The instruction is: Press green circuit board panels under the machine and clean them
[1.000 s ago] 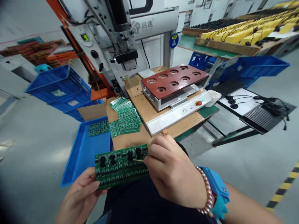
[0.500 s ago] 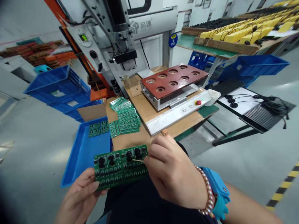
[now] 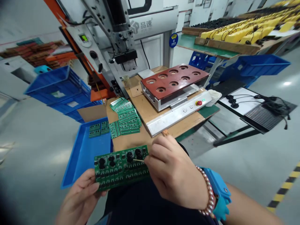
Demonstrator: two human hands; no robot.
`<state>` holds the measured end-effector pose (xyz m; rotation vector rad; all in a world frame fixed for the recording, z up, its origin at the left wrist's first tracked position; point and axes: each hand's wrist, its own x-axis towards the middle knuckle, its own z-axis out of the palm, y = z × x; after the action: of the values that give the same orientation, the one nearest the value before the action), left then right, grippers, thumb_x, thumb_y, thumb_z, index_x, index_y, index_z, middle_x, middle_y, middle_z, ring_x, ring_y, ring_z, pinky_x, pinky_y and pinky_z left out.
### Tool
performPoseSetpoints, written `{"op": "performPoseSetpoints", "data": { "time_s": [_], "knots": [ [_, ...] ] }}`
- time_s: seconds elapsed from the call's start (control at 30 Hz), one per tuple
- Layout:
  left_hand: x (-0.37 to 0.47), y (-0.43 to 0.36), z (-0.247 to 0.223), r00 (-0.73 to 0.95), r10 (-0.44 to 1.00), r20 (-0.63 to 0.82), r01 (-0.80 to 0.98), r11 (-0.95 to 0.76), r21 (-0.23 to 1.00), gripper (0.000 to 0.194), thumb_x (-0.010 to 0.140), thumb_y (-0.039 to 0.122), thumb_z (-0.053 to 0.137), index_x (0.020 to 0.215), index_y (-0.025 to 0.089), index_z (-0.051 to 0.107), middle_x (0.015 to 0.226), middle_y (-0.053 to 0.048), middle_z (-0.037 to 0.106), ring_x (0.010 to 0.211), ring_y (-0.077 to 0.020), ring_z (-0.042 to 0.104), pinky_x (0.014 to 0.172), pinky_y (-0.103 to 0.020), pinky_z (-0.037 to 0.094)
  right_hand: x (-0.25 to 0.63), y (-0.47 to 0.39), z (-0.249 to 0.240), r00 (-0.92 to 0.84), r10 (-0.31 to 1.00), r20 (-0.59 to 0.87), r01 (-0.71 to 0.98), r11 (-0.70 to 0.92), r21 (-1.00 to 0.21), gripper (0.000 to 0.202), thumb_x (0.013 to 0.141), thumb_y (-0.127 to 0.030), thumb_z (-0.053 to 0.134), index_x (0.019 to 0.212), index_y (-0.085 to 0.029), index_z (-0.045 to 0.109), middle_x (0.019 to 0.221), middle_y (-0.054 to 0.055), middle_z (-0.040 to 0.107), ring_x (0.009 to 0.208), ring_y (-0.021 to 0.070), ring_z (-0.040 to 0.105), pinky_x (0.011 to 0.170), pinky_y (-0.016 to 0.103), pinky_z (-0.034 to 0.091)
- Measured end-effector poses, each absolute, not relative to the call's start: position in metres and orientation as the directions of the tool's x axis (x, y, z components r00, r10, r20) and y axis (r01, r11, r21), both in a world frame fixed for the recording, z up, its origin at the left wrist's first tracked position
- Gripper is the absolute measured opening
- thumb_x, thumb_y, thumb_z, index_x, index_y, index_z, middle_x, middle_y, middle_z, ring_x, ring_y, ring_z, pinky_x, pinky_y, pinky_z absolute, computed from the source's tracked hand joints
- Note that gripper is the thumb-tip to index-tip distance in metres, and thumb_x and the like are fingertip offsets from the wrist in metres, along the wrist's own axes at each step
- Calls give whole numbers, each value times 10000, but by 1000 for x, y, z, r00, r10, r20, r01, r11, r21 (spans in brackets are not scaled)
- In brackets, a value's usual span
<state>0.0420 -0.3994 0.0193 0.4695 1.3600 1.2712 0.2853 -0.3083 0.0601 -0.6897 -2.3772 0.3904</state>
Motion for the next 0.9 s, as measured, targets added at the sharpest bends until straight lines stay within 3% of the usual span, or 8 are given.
{"op": "performPoseSetpoints", "data": {
  "time_s": [0.9],
  "knots": [
    [44, -397, 23, -238, 865, -441, -399, 327, 856, 116, 596, 203, 732, 701, 185, 685, 628, -16, 642, 553, -152, 564, 489, -245, 468, 282, -306, 58, -666, 553, 500, 366, 827, -426, 135, 775, -45, 514, 844, -115, 607, 730, 50, 503, 780, 160, 407, 674, 343, 344]
  ]
}}
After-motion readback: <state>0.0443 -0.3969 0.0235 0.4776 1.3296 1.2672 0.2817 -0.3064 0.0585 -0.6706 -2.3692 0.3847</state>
